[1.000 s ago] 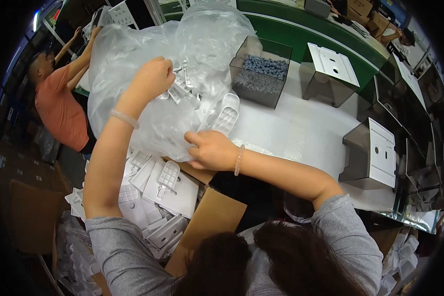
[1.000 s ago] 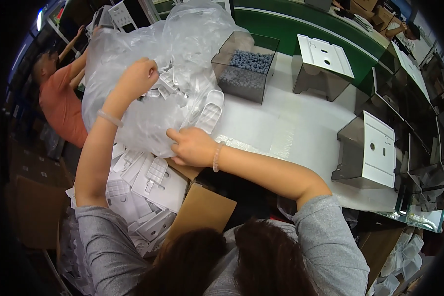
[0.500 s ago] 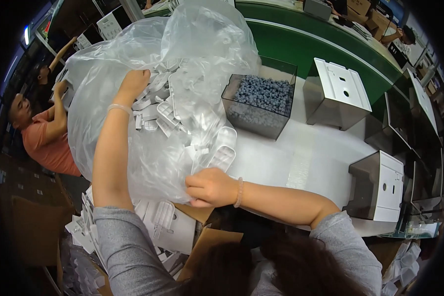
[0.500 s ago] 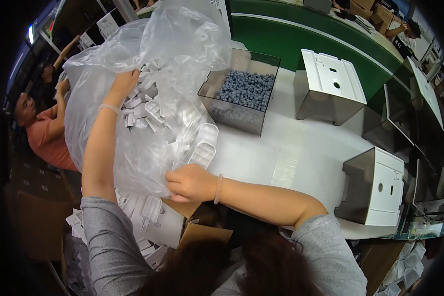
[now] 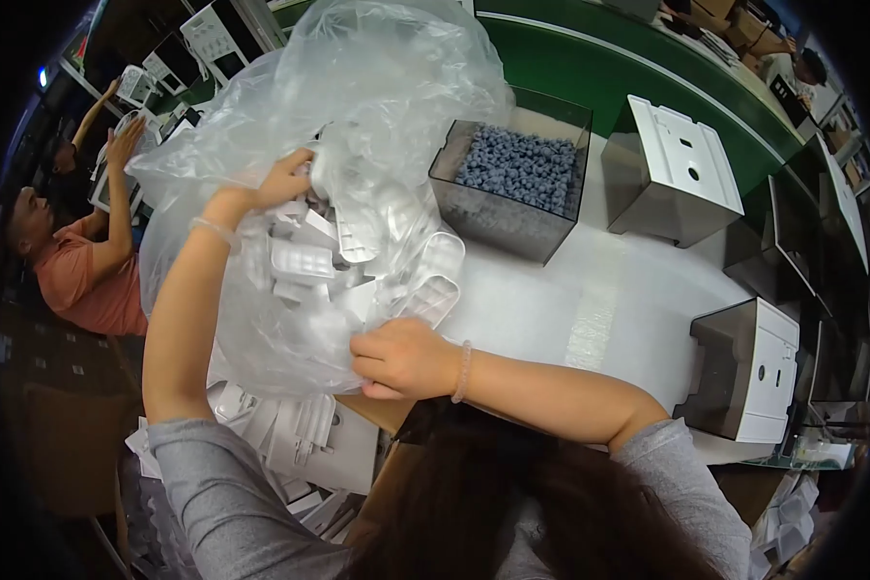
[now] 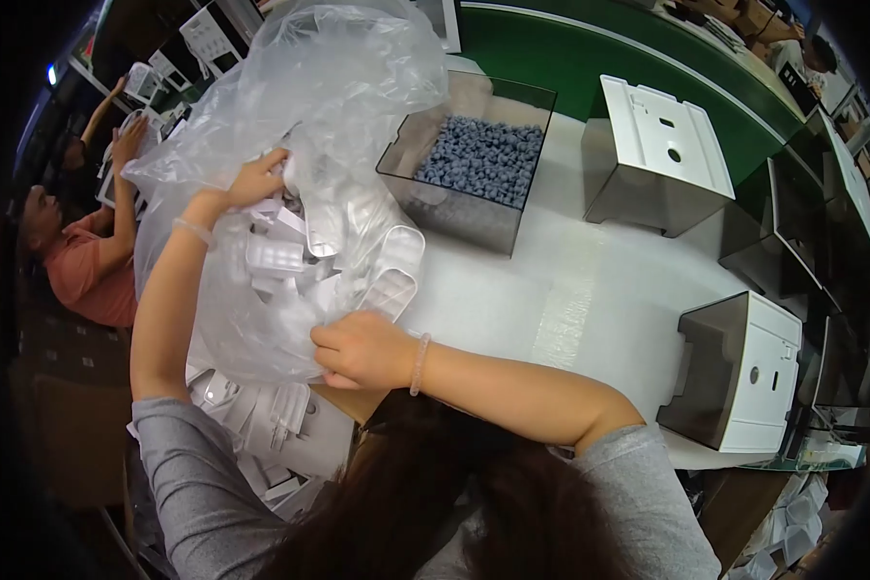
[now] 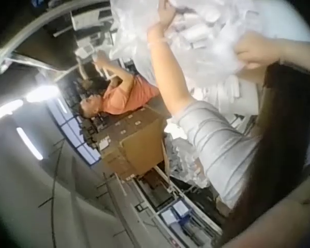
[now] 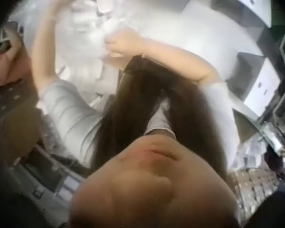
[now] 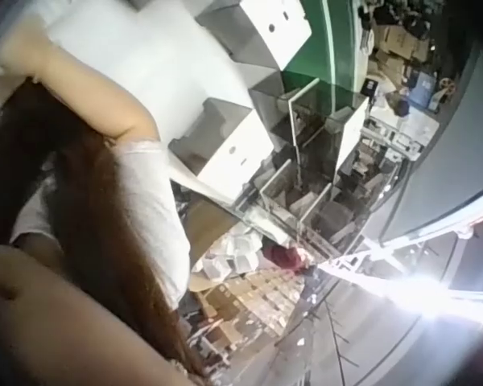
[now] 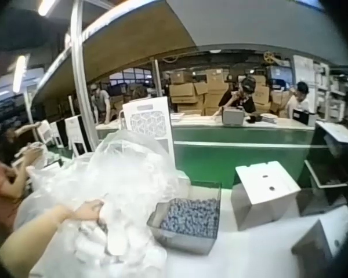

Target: Packaging electronic components into plastic bags and then placing them into white cardboard boxes at an assembly line.

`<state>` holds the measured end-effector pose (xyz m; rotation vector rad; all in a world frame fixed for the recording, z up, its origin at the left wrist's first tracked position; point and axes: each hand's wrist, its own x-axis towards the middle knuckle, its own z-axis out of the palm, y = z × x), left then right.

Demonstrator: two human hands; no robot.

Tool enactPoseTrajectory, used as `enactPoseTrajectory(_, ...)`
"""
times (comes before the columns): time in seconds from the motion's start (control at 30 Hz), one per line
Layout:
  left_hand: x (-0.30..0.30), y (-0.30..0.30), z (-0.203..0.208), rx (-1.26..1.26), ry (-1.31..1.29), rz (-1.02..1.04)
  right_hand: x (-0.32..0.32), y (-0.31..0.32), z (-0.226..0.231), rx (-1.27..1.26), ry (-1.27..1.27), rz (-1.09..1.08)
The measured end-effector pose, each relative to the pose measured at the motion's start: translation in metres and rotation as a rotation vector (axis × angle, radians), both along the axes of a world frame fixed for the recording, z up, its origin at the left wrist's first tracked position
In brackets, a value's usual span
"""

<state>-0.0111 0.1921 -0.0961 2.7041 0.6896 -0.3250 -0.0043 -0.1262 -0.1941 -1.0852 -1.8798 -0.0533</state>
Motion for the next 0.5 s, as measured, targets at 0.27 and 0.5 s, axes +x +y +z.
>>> enactPoseTrajectory(0.27, 0.007, -0.038, 0.088, 0.212, 0.142, 0.192, -0.005, -0.003, 0.0, 0.03, 0.018, 0.008)
enactPoseTrajectory(0.5, 0.07, 0.062, 0.024, 0.426, -0.471, 0.147, -0.015, -0.005, -0.001, 0.037, 0.066, 0.083)
